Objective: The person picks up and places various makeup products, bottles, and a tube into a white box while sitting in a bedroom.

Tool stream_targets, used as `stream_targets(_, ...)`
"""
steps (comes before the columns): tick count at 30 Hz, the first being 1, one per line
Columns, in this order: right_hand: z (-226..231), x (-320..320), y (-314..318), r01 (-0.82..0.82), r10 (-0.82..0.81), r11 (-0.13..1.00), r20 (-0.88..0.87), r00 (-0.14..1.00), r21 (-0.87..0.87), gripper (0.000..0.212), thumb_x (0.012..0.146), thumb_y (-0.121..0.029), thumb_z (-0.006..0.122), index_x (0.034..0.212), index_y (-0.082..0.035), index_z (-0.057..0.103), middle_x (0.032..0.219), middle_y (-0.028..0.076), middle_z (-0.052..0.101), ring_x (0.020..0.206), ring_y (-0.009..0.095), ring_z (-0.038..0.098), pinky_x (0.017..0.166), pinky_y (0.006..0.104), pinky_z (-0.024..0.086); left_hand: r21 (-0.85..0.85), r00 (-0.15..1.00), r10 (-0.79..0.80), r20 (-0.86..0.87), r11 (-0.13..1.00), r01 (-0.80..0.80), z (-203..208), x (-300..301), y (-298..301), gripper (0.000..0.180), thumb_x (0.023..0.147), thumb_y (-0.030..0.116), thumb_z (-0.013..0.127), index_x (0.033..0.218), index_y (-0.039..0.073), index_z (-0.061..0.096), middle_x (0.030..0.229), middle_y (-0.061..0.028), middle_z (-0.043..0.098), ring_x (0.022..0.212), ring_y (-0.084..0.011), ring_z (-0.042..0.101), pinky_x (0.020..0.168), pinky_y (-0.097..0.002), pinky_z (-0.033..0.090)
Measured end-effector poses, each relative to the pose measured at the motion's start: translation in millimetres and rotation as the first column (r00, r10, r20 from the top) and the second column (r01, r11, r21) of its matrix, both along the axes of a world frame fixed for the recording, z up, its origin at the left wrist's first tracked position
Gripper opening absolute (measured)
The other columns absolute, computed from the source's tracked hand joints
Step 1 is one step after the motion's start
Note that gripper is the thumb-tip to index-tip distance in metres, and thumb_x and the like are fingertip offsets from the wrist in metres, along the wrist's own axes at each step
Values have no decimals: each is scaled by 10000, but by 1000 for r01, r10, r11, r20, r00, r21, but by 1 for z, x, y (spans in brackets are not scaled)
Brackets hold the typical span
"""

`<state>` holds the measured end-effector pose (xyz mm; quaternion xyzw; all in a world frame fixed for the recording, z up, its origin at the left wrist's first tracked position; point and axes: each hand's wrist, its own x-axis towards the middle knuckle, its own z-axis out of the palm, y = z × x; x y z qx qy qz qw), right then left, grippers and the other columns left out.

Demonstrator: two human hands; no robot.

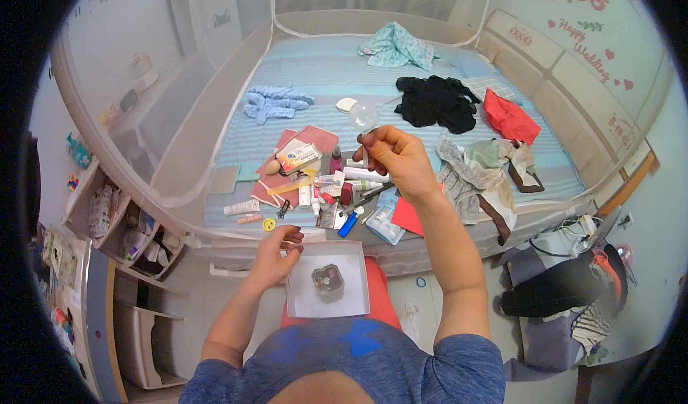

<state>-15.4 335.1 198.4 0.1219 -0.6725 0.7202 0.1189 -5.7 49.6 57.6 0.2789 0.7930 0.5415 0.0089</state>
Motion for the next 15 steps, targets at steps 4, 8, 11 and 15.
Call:
stream_targets(4, -5, 2, -8, -165, 165, 986, 172, 971, -16, 141, 953, -163, 577, 982, -39, 637, 789, 10, 650, 620, 31, 500, 527, 182, 367, 97, 992, -4, 126, 995, -8, 5, -13, 2, 291, 879, -1, 579, 1162, -23, 515, 1029, -115, 641, 927, -166, 631, 779, -291, 528)
stream_targets(8, -7, 5, -25, -345, 281, 931, 374, 884, 117, 130, 931, -163, 594, 896, -43, 630, 686, -2, 605, 568, 28, 468, 517, 185, 360, 401, 957, -115, 267, 916, -2, 47, -25, 17, 323, 1003, 157, 460, 1290, 10, 480, 992, -122, 610, 800, -148, 608, 670, -265, 520)
stream_targets(11, -7, 6, -46, -454, 358, 879, 428, 830, 146, 159, 922, -153, 595, 803, -49, 603, 659, 1, 595, 552, 34, 461, 514, 199, 368, 544, 912, -249, 325, 839, 35, 77, -26, 20, 325, 1009, 232, 472, 1265, 34, 500, 910, -110, 603, 674, -105, 567, 556, -227, 471)
stream_targets(15, -14, 6, -52, -431, 316, 879, 426, 848, 205, 166, 943, -179, 571, 893, -36, 638, 693, 12, 622, 583, 44, 502, 525, 208, 386, 492, 881, -256, 398, 870, 31, 88, -20, 25, 270, 988, 270, 534, 1134, 43, 535, 747, -46, 571, 527, -50, 474, 437, -197, 370)
